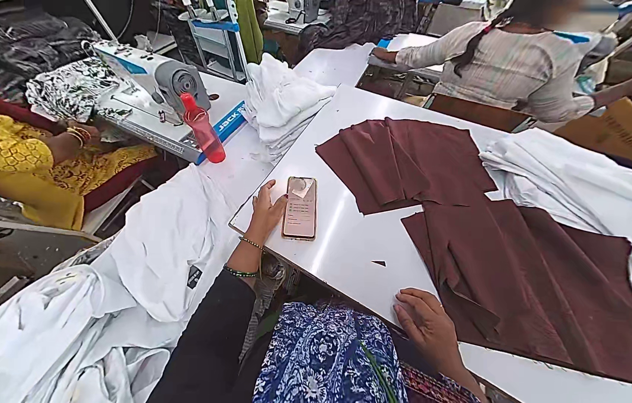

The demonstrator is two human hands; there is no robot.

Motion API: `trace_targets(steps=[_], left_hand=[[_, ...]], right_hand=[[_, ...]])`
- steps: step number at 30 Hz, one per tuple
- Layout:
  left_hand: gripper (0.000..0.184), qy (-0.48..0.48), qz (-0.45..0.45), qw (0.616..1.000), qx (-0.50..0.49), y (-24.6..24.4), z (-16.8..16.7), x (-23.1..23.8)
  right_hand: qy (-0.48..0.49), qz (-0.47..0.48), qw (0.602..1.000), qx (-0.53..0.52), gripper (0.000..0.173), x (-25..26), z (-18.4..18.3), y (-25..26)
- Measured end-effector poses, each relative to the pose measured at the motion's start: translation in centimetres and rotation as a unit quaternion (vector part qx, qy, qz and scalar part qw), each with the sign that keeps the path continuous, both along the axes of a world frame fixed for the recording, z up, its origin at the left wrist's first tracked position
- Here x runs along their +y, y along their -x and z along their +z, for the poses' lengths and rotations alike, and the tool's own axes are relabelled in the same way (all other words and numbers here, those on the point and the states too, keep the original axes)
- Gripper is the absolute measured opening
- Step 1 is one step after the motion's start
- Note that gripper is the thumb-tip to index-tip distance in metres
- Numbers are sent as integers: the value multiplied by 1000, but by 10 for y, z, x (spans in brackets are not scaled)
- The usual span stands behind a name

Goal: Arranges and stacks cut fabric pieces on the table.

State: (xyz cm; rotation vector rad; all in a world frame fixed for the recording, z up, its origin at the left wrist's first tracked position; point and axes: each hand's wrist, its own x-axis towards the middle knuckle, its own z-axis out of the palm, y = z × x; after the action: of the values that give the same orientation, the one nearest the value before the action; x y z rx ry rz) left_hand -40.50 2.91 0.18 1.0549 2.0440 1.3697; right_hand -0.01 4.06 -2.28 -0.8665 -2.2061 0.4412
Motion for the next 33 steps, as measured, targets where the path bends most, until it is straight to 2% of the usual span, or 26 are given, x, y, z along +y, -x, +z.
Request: trace_targets(steps=[6, 10, 14, 16, 18, 20, 23, 24, 26, 28, 30, 32, 33], left_hand=[[57, -2, -31, 999, -18, 7, 2, 16], [58, -32, -19, 998, -51, 7, 3, 15], [49, -99, 11, 992, -76, -2, 8, 7], [46, -144, 44, 988, -36, -19, 18, 7], [47, -189, 28, 981, 37, -47, 26, 9], [43, -221, -53, 970, 90, -89, 26, 11], [37, -227, -247, 939, 75, -177, 23, 16], [34, -231, -330, 913, 62, -206, 24, 19], [31, -238, -494, 835, 47, -257, 25, 27], [34, -210, -605, 764, 78, -294, 24, 37], [42, -121, -638, 745, 150, -316, 24, 46], [54, -7, -603, 766, 223, -323, 22, 56], [56, 14, -569, 786, 240, -323, 18, 58]], right_hand=[[5, -24, 1000, -14, 36, 4, 4, 9], [8, -16, 1000, -15, 34, 6, 3, 8], [30, 58, 997, 34, 26, 7, 2, -3], [65, 124, 988, 60, 23, 7, 12, -17], [73, 163, 982, 65, 22, 6, 30, -36], [62, 109, 990, 68, 23, 7, 49, -66], [69, -62, 989, 116, 24, 27, 72, -125], [77, -114, 978, 156, 21, 38, 76, -144], [89, -197, 949, 229, 16, 64, 76, -182], [131, -263, 927, 234, 25, 89, 68, -216], [226, -291, 913, 176, 42, 109, 58, -239], [265, -288, 914, 105, 53, 124, 42, -253], [263, -287, 917, 83, 55, 129, 38, -258]])
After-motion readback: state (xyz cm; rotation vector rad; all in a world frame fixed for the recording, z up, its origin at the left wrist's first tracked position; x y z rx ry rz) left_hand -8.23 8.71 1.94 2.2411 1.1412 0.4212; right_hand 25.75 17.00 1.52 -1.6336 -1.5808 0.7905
